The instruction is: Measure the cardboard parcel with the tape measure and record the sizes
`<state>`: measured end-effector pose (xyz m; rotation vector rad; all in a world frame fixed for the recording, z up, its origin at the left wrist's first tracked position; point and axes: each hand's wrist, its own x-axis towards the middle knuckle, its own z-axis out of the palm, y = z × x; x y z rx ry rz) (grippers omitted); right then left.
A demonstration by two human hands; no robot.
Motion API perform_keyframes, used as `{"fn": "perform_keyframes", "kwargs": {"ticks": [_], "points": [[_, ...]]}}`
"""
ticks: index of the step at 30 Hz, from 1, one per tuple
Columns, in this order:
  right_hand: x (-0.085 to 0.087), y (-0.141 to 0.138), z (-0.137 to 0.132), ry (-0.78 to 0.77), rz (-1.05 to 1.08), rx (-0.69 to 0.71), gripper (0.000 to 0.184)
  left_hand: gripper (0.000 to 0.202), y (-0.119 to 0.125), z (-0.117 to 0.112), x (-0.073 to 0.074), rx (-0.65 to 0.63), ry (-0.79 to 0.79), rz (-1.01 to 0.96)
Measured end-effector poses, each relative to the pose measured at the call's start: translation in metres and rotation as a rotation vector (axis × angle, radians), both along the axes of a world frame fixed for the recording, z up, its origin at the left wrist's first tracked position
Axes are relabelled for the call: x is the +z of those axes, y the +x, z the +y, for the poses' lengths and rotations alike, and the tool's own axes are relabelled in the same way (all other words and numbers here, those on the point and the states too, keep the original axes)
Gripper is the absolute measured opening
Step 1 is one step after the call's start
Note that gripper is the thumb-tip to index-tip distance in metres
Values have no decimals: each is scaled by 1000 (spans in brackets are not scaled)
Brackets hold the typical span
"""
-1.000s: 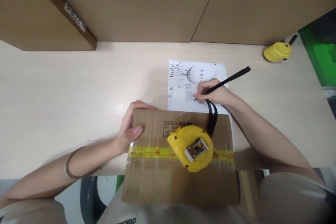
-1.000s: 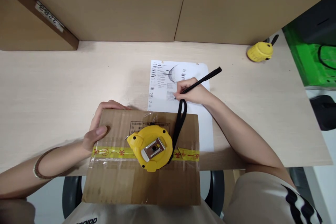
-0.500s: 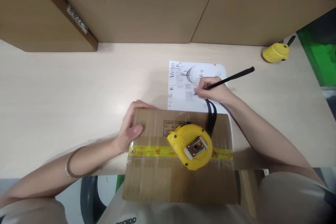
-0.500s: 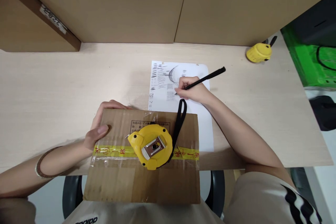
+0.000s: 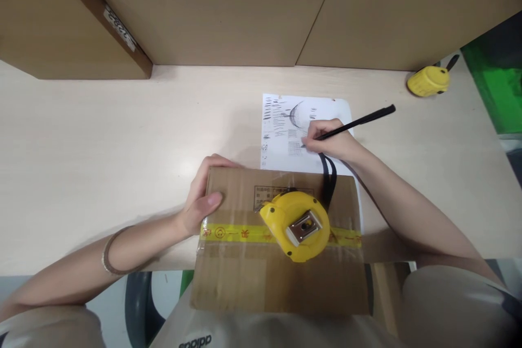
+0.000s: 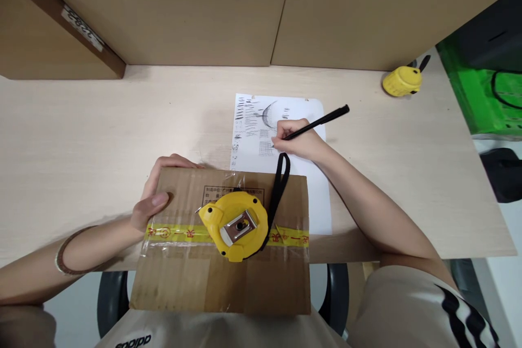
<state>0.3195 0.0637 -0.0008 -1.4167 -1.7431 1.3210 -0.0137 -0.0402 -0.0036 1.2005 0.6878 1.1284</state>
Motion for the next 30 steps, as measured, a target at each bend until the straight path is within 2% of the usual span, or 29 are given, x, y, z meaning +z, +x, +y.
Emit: {"fn": "perform_keyframes", "kwargs": {"ticks": [3,8,11,15,20,24,27,30], "points": [[1,1,1,-23,-9,68,38,50,1,0,0,0,-7,-18],[-3,0,1,34,-34,-3,33,49,1,1,-1,-9,5,-20],[0,2,3,6,-71,91,37,49,0,2,-1,0,19,-9],[13,9,5,-47,-174,189,47,51,-2,2,1,-1,1,9],[26,16,4,22,-479,81,58,46,-1,1,2,25,21,-3],[28,14,8,129,-679,-8,52,47,-1,3,-1,88,150,21],[44,6,-2,242,-760,-104,45,35,-5,5,1,151,360,149],[79,-7,-36,468,-653,-163,35,29,-10,7,5,111,451,265]]}}
